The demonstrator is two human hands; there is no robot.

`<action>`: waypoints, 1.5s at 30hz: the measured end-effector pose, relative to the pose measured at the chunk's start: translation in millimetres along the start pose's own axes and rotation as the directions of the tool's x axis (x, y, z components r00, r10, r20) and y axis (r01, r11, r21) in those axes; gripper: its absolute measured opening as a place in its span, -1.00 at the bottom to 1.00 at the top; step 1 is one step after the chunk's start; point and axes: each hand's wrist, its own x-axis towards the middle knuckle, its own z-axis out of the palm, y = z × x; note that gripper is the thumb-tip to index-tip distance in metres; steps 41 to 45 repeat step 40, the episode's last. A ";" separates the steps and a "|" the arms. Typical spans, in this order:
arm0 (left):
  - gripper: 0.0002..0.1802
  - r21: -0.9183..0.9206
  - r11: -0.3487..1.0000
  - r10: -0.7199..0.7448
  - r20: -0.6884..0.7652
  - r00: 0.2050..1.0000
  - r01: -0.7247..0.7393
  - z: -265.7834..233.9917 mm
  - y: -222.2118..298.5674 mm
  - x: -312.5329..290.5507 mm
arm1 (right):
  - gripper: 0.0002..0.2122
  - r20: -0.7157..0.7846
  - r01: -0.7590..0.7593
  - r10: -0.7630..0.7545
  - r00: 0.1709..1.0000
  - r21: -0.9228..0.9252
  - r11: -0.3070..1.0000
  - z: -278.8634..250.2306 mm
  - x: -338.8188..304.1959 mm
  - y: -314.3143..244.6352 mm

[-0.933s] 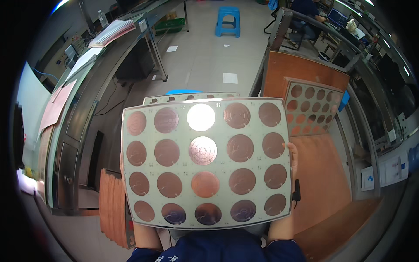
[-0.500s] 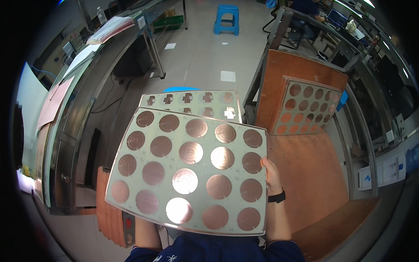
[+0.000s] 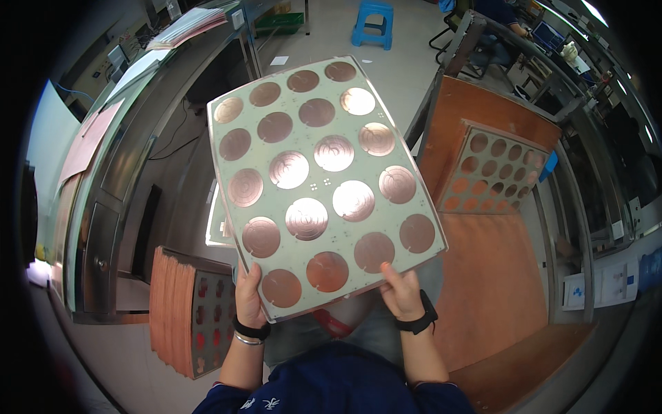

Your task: The person is inspecting and sorting large sheets of printed circuit boards in a metal fabrication or electronics assembly environment.

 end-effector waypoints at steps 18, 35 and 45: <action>-0.38 -0.002 0.998 -0.061 -0.034 0.998 0.061 -30.1 17.0 -2.9 | -0.60 -0.096 0.112 -0.137 0.986 -0.234 0.966 -47.4 -8.9 -43.9; -0.34 0.025 0.998 -0.063 -0.032 0.997 0.064 -27.3 23.4 -2.6 | -0.63 -0.193 0.049 -0.095 0.977 -0.229 0.972 -55.0 -6.2 -31.1; -0.32 0.108 0.994 -0.017 -0.049 0.999 0.022 -32.8 21.8 -1.5 | -0.62 -0.124 0.043 -0.072 0.990 -0.221 0.974 -52.2 -4.0 -32.9</action>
